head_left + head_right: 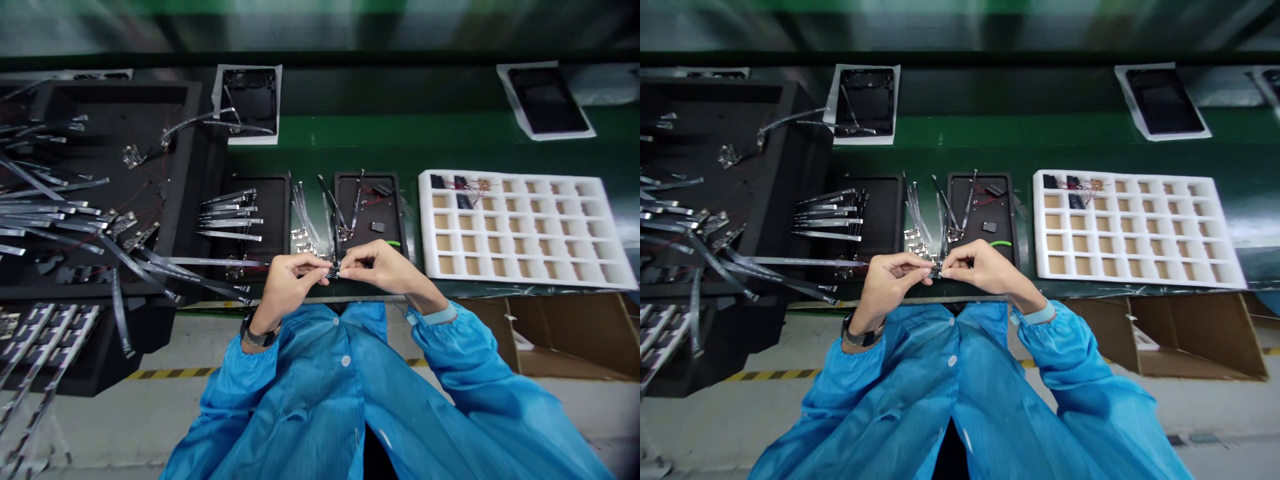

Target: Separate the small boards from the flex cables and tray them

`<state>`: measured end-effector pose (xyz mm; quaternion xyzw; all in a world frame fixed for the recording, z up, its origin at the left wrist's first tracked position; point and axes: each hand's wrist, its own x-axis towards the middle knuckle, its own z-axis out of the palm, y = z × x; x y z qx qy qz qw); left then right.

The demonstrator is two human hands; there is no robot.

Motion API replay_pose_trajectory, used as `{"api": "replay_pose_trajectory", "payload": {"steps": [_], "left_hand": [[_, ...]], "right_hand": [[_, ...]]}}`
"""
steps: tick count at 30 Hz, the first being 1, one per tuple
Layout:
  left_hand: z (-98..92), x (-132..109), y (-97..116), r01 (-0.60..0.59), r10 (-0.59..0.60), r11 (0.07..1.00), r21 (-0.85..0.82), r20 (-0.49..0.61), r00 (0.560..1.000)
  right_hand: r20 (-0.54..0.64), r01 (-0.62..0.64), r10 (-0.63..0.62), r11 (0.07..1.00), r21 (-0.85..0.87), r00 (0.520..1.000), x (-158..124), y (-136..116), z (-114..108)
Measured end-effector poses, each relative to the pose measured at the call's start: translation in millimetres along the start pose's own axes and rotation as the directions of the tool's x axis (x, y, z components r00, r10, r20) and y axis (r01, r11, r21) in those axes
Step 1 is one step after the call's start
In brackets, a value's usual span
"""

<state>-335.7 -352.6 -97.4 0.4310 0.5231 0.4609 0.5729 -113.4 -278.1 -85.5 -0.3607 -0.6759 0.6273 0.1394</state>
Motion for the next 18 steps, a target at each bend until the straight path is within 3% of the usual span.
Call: {"api": "replay_pose_trajectory", "payload": {"steps": [3,6,11,14,18], "left_hand": [[4.9,1.1,0.1,-0.031,0.032,0.999,0.008,-0.021,0.999],[16.1,6.2,0.0,-0.146,0.155,0.981,0.129,-0.058,0.986],[40.7,30.2,0.4,-0.379,0.416,0.822,0.424,0.005,0.909],[50.7,49.7,-2.2,-0.383,0.448,0.763,0.521,0.001,0.894],[56.1,69.4,-9.0,-0.315,0.407,0.763,0.565,-0.041,0.912]], "right_hand": [[-0.011,0.008,-0.009,0.999,-0.045,1.000,-6.7,-6.1,-4.6],[-0.045,0.045,-0.052,0.988,-0.149,0.998,-17.0,-8.8,-18.0],[-0.198,0.104,-0.192,0.917,-0.386,0.961,-26.5,9.3,-47.3],[-0.278,0.104,-0.245,0.893,-0.438,0.929,-22.3,27.8,-60.3],[-0.354,0.079,-0.304,0.845,-0.529,0.884,-12.0,43.2,-68.3]]}}
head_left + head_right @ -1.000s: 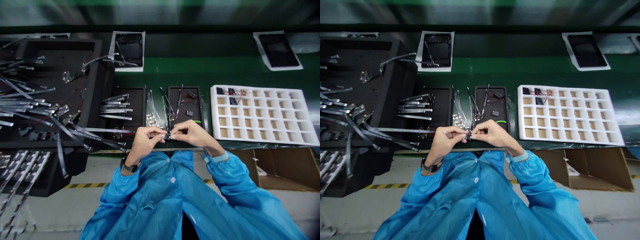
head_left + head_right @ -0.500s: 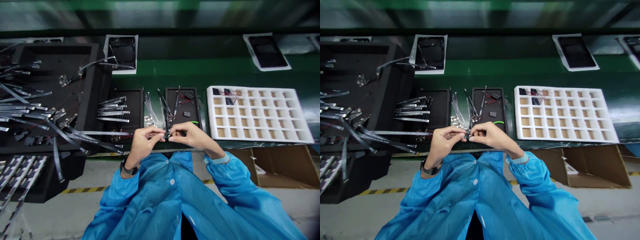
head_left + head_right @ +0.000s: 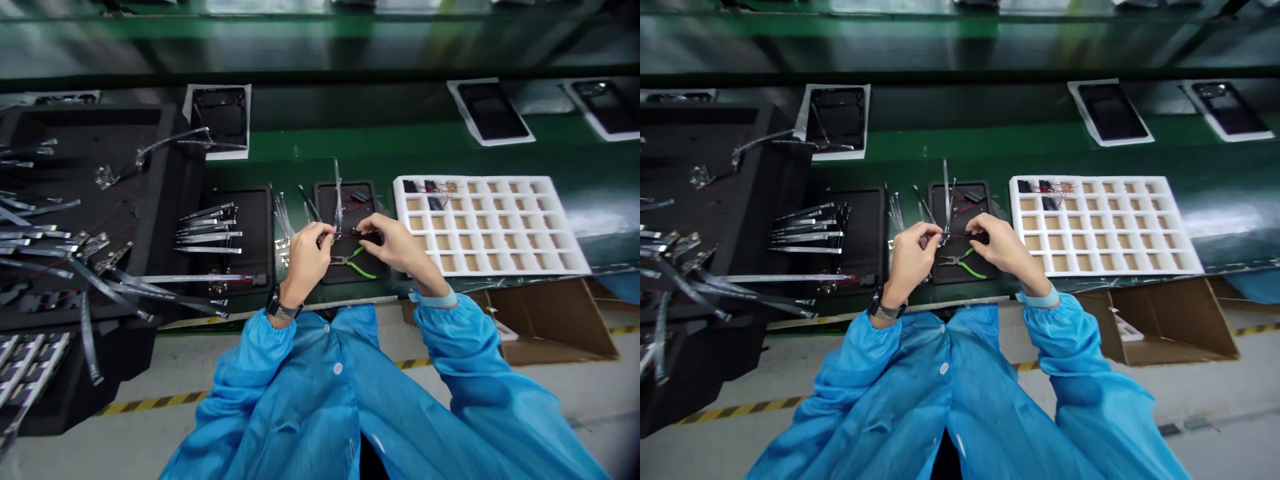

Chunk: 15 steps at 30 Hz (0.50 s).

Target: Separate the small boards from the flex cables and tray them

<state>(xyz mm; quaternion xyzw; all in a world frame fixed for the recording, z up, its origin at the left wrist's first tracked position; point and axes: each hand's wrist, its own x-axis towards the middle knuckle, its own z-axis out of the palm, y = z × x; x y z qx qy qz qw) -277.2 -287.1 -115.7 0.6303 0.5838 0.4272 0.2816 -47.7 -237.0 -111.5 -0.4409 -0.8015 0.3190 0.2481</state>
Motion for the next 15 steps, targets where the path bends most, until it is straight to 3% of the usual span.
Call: {"api": "replay_pose_trajectory", "payload": {"steps": [6,9,15], "left_hand": [[5.3,6.0,-6.6,0.056,-0.055,0.998,0.031,-0.012,0.998],[5.4,6.4,-6.9,0.055,-0.054,0.998,0.039,-0.010,0.998],[6.3,6.0,-6.8,0.056,-0.061,0.988,0.145,0.032,0.998]], "right_hand": [[-0.061,0.043,-0.053,0.988,-0.148,0.997,5.6,1.3,3.2],[-0.101,-0.021,0.014,0.997,-0.071,0.995,6.3,1.1,2.1],[-0.066,-0.116,0.122,0.989,0.090,0.990,14.9,8.4,10.5]]}}
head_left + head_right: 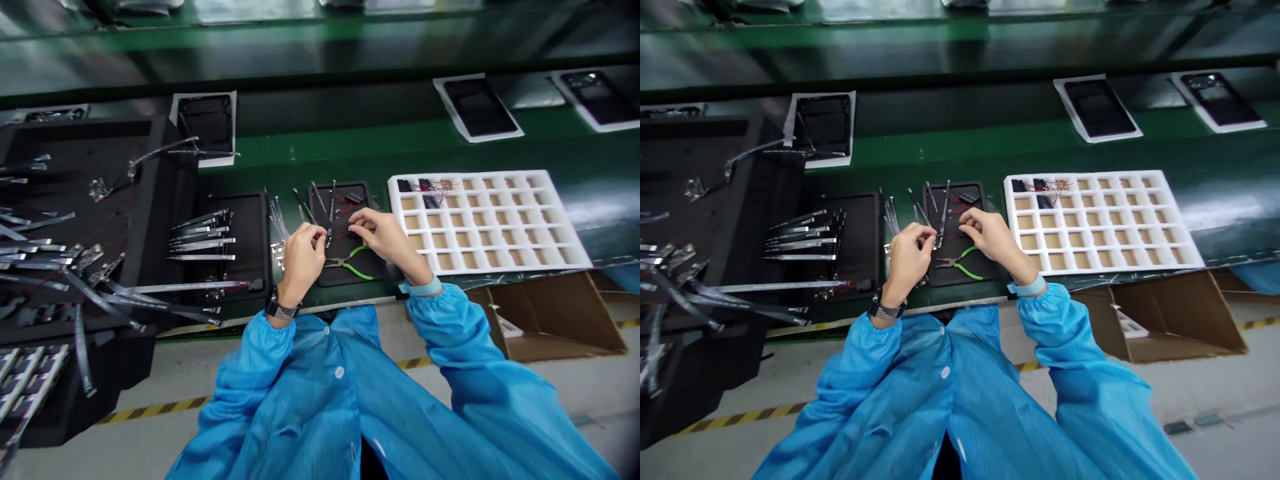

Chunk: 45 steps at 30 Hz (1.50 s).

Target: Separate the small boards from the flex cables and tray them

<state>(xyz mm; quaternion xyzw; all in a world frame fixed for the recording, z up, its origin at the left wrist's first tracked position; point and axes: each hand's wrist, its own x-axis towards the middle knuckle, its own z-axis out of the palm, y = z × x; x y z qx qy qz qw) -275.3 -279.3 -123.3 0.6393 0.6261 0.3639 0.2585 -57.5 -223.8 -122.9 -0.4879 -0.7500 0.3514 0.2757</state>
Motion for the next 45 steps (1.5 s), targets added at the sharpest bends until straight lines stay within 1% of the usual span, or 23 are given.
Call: {"api": "replay_pose_trajectory", "payload": {"steps": [4,8,10,14,17,22,26,32,36,42,45], "left_hand": [[-2.7,-2.2,0.0,-0.010,0.008,0.996,0.090,0.027,1.000],[-6.8,-7.3,-1.9,-0.060,0.052,0.986,0.155,0.052,0.997],[-7.5,-9.8,-4.4,-0.089,0.077,0.978,0.190,0.067,0.995],[-5.9,-12.1,-9.9,-0.130,0.111,0.968,0.216,0.100,0.989],[-5.9,-12.5,-11.0,-0.157,0.137,0.958,0.238,0.100,0.986],[-10.6,-14.9,-9.9,-0.203,0.178,0.930,0.306,0.107,0.978],[-11.4,-17.6,-12.4,-0.220,0.184,0.922,0.318,0.141,0.973],[-8.8,-19.1,-17.1,-0.213,0.179,0.931,0.295,0.138,0.974],[-8.4,-19.4,-18.8,-0.211,0.178,0.935,0.286,0.136,0.975],[-8.9,-20.9,-18.8,-0.197,0.163,0.942,0.271,0.143,0.976],[-9.1,-21.2,-18.2,-0.194,0.160,0.943,0.271,0.141,0.977]], "right_hand": [[-0.022,0.028,-0.031,0.994,-0.106,0.999,5.8,2.4,8.6],[-0.040,0.105,-0.118,0.964,-0.242,0.992,2.7,2.3,5.0],[-0.005,0.126,-0.133,0.946,-0.299,0.991,-2.1,3.6,0.2],[0.096,0.145,-0.114,0.891,-0.431,0.989,-11.5,8.0,-4.6],[0.125,0.151,-0.102,0.858,-0.492,0.987,-14.1,8.7,-3.3],[0.159,0.173,-0.103,0.829,-0.532,0.982,-12.6,4.2,-4.1],[0.182,0.195,-0.116,0.839,-0.509,0.976,-10.2,4.1,-7.1],[0.187,0.175,-0.102,0.883,-0.434,0.977,-9.2,8.9,-8.7],[0.180,0.171,-0.105,0.897,-0.409,0.978,-11.1,11.9,-10.5],[0.189,0.207,-0.133,0.865,-0.457,0.973,-11.3,13.5,-12.5],[0.188,0.195,-0.119,0.865,-0.463,0.975,-9.6,12.7,-11.9]]}}
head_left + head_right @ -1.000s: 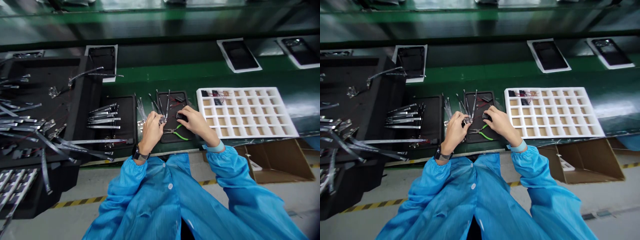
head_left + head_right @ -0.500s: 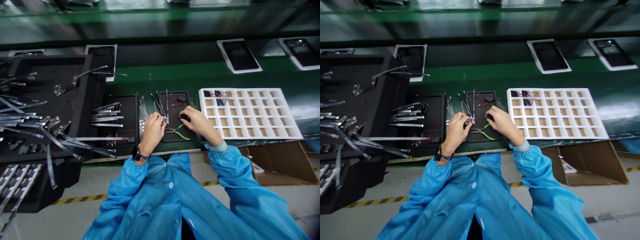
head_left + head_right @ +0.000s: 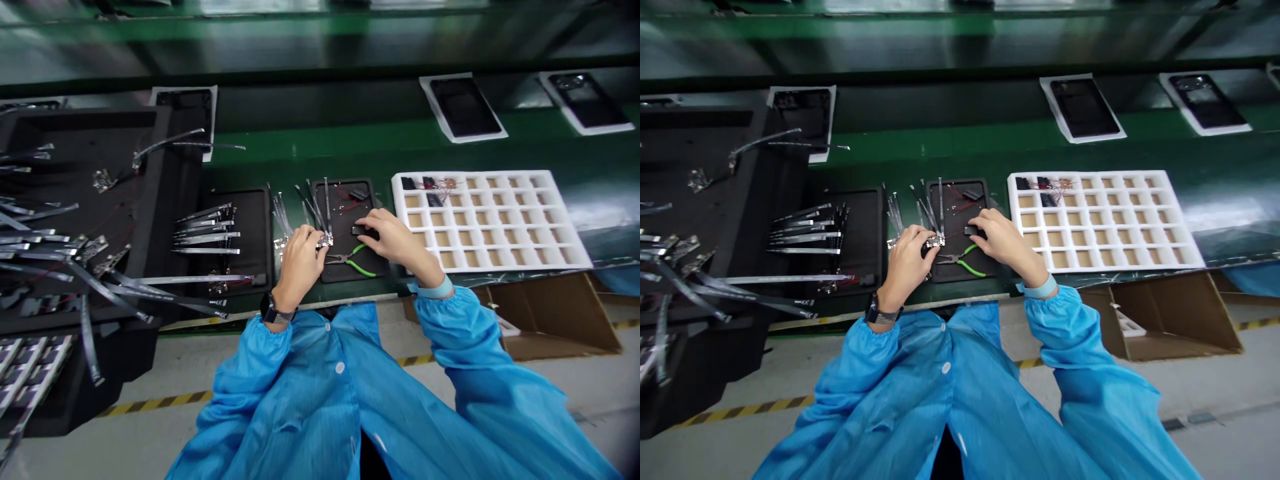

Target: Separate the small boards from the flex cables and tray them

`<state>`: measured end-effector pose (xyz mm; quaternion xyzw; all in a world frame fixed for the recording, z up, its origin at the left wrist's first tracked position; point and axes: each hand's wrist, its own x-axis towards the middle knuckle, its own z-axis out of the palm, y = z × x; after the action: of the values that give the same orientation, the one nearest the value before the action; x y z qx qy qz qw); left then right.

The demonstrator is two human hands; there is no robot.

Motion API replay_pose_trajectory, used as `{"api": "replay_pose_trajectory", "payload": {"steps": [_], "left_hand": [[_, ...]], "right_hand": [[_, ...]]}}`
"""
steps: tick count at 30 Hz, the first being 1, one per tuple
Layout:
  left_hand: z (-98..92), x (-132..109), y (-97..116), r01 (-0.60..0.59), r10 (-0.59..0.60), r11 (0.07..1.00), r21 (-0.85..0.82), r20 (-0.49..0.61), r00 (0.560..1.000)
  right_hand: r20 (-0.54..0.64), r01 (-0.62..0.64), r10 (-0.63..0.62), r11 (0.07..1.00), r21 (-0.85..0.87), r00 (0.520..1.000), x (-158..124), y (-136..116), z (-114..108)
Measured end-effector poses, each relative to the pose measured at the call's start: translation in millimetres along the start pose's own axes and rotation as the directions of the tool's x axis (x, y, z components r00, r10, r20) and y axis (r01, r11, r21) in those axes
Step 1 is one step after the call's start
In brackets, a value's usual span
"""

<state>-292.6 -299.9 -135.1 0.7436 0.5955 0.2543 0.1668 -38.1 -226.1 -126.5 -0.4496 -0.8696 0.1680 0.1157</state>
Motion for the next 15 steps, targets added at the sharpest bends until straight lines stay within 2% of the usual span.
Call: {"api": "replay_pose_trajectory", "payload": {"steps": [15], "left_hand": [[1.1,0.1,-0.6,0.004,-0.004,1.000,-0.009,0.004,1.000]], "right_hand": [[0.002,-0.066,0.066,0.998,0.023,0.998,5.2,0.2,-1.9]]}}
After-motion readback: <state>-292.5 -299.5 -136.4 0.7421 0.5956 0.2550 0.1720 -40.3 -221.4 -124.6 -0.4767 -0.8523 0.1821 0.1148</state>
